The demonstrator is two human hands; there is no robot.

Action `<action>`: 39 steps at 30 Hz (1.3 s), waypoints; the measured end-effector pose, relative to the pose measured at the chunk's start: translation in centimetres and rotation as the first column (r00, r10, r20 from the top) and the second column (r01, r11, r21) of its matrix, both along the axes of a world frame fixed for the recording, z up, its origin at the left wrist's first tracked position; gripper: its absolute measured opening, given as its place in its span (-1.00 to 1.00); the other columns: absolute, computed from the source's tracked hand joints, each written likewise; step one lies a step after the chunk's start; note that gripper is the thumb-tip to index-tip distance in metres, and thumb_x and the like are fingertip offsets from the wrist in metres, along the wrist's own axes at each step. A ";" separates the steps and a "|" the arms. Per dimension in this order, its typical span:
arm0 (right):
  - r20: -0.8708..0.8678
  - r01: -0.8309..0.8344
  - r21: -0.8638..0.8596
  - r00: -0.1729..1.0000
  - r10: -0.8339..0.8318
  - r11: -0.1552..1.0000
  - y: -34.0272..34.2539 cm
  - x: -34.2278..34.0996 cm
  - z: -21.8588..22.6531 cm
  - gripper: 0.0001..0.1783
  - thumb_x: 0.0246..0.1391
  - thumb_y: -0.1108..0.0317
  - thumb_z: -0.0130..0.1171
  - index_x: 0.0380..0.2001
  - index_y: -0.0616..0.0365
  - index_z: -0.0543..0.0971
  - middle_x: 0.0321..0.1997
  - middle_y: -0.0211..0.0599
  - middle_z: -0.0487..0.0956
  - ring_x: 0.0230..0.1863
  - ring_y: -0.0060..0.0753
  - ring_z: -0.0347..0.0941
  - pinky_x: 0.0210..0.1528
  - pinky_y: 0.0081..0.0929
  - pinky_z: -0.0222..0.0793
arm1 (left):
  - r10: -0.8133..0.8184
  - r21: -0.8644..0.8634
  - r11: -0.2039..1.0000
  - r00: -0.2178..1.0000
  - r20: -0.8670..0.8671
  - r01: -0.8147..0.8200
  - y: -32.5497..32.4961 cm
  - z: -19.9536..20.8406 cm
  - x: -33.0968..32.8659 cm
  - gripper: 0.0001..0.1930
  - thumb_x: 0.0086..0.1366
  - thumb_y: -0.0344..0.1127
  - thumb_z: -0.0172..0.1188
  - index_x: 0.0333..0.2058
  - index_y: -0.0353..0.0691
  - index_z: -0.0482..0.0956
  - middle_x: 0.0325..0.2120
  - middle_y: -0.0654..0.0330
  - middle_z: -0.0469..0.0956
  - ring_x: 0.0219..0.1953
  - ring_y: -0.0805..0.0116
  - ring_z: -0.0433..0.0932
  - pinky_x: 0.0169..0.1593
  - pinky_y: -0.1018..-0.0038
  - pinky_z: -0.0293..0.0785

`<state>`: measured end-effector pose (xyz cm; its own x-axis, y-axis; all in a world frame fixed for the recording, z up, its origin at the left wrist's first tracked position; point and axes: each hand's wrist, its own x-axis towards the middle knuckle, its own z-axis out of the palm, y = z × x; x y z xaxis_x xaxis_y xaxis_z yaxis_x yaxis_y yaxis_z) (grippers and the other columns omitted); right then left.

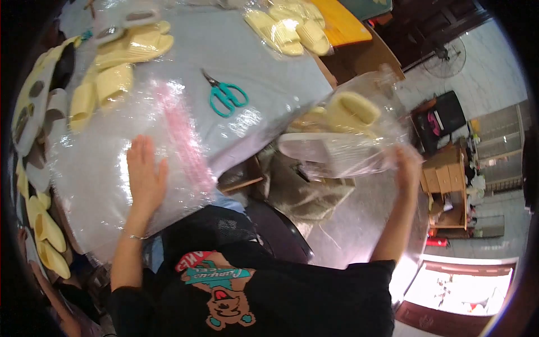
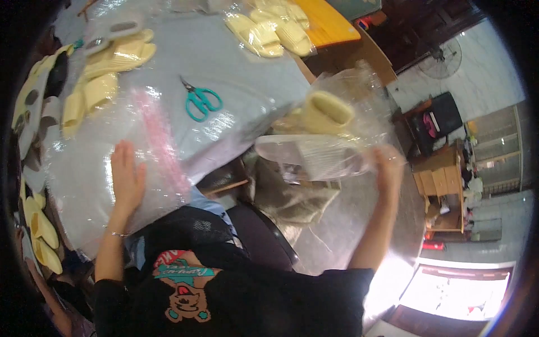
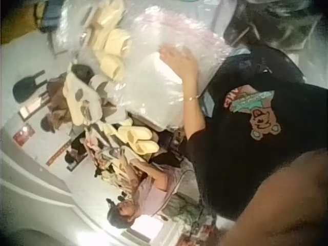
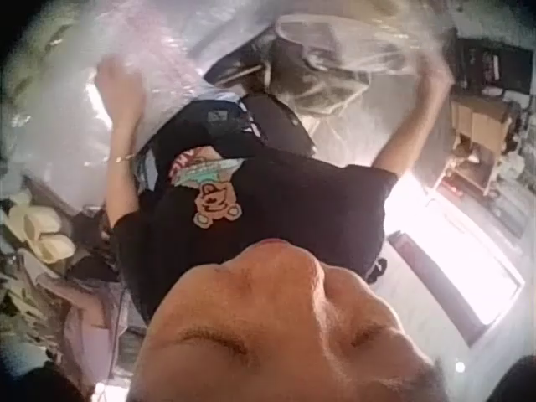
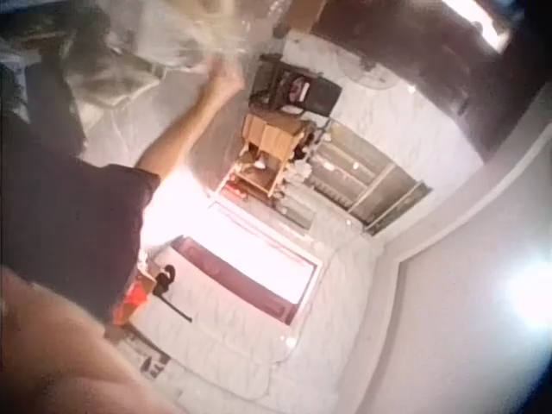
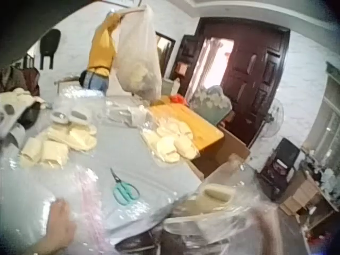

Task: Packaging rubber slippers into individual plastic bags and organizing them.

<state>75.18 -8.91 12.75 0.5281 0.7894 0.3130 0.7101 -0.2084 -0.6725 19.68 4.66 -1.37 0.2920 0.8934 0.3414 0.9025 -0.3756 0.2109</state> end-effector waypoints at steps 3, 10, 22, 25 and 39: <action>-0.209 -0.081 0.225 0.969 0.129 0.971 5.5 1.3 11.6 -0.74 0.08 0.33 0.08 -0.26 0.30 0.57 -0.27 -0.29 0.59 -0.29 -0.43 0.49 -0.24 -0.47 0.38 | -0.004 -0.008 1.000 1.000 0.023 0.004 0.3 -0.4 -0.1 -0.37 0.30 -0.16 -0.03 0.24 -0.40 0.06 0.27 -0.18 0.02 0.33 -0.12 -0.06 0.35 0.06 -0.19; 0.263 -0.649 0.202 0.757 0.598 0.733 31.9 -12.4 26.8 -0.71 0.07 0.24 0.07 -0.26 0.19 0.63 -0.30 -0.41 0.57 -0.30 -0.55 0.43 -0.25 -0.48 0.35 | -0.003 -0.005 1.000 0.998 0.068 0.004 0.0 0.8 0.6 -0.33 0.27 -0.10 0.00 0.21 -0.44 0.09 0.22 -0.22 0.08 0.30 -0.16 -0.02 0.34 0.06 -0.16; 0.348 -0.569 0.145 0.795 0.497 0.809 41.9 -38.8 -0.3 0.03 -0.15 0.24 0.30 0.33 0.14 -0.05 0.27 0.00 0.21 0.33 0.29 -0.09 0.30 0.13 -0.09 | -0.025 -0.077 0.997 0.998 0.061 0.030 -1.1 2.1 0.0 -0.32 0.23 -0.13 0.05 0.21 -0.44 0.11 0.22 -0.25 0.08 0.29 -0.20 -0.01 0.34 0.03 -0.18; 0.457 -0.655 0.280 0.734 0.502 0.702 33.2 -38.1 -0.7 -0.11 -0.11 0.39 0.23 0.30 0.14 0.04 0.29 -0.03 0.17 0.33 0.26 -0.06 0.30 0.20 -0.11 | -0.020 -0.078 0.997 0.999 0.037 0.023 -0.7 2.4 0.3 -0.32 0.23 -0.14 0.05 0.22 -0.43 0.09 0.22 -0.24 0.08 0.30 -0.19 -0.02 0.34 0.03 -0.19; -0.234 0.514 -0.276 0.783 -0.576 0.812 8.2 -5.5 -43.6 -0.46 -0.14 0.34 0.24 -0.03 0.21 0.36 0.02 0.02 0.36 0.06 0.09 0.26 0.12 -0.08 0.19 | -0.051 -0.132 0.990 0.995 -0.090 0.039 0.2 1.7 2.6 -0.39 0.34 -0.18 -0.17 0.26 -0.43 0.01 0.27 -0.19 -0.01 0.32 -0.14 -0.07 0.34 0.12 -0.21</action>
